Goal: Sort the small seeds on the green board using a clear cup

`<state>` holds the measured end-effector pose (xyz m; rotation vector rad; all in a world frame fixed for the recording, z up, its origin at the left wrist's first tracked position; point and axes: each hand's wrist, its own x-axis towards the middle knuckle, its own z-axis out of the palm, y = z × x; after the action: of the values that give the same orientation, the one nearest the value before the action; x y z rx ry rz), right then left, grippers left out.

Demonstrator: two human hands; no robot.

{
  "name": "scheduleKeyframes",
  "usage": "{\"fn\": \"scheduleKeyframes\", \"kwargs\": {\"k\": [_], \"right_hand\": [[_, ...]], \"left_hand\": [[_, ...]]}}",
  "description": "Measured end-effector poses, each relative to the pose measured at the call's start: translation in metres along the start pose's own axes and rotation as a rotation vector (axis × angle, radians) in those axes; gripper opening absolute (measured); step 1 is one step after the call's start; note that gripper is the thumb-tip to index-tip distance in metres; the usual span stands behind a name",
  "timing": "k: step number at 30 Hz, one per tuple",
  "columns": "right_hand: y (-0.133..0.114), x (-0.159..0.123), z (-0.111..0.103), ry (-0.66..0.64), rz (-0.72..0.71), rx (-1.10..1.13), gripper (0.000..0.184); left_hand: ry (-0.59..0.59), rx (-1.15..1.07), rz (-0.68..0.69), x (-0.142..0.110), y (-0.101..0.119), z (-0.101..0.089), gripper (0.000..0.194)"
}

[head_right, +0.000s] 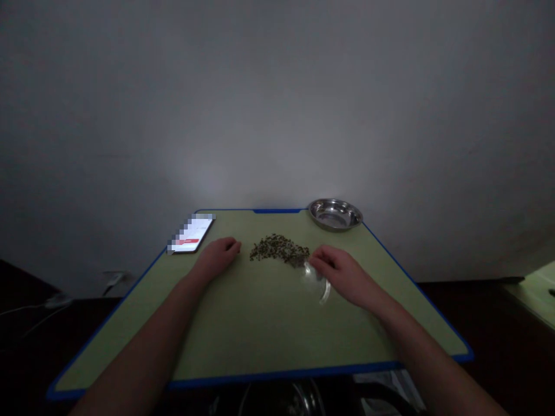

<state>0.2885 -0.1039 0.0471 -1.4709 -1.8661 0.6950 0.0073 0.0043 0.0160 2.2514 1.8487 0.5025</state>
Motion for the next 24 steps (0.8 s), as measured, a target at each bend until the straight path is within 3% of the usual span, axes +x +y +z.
{"fn": "scheduleKeyframes", "kwargs": {"k": [6,13,18,24], "right_hand": [[0.045,0.03,-0.022,0.177,0.092,-0.088,0.025],[0.086,0.056,-0.019,0.153,0.149,-0.242,0.018],[0.088,0.065,-0.01,0.125,0.163,-0.292,0.015],[0.068,0.074,-0.007,0.091,0.128,-0.341,0.019]], "left_hand": [[0.0,0.027,-0.007,0.001,-0.003,0.001,0.035],[-0.016,0.0,-0.033,0.0,-0.004,-0.001,0.033],[-0.012,-0.008,-0.037,0.0,-0.004,0.0,0.033],[-0.033,0.007,-0.042,-0.003,-0.001,-0.003,0.033]]}}
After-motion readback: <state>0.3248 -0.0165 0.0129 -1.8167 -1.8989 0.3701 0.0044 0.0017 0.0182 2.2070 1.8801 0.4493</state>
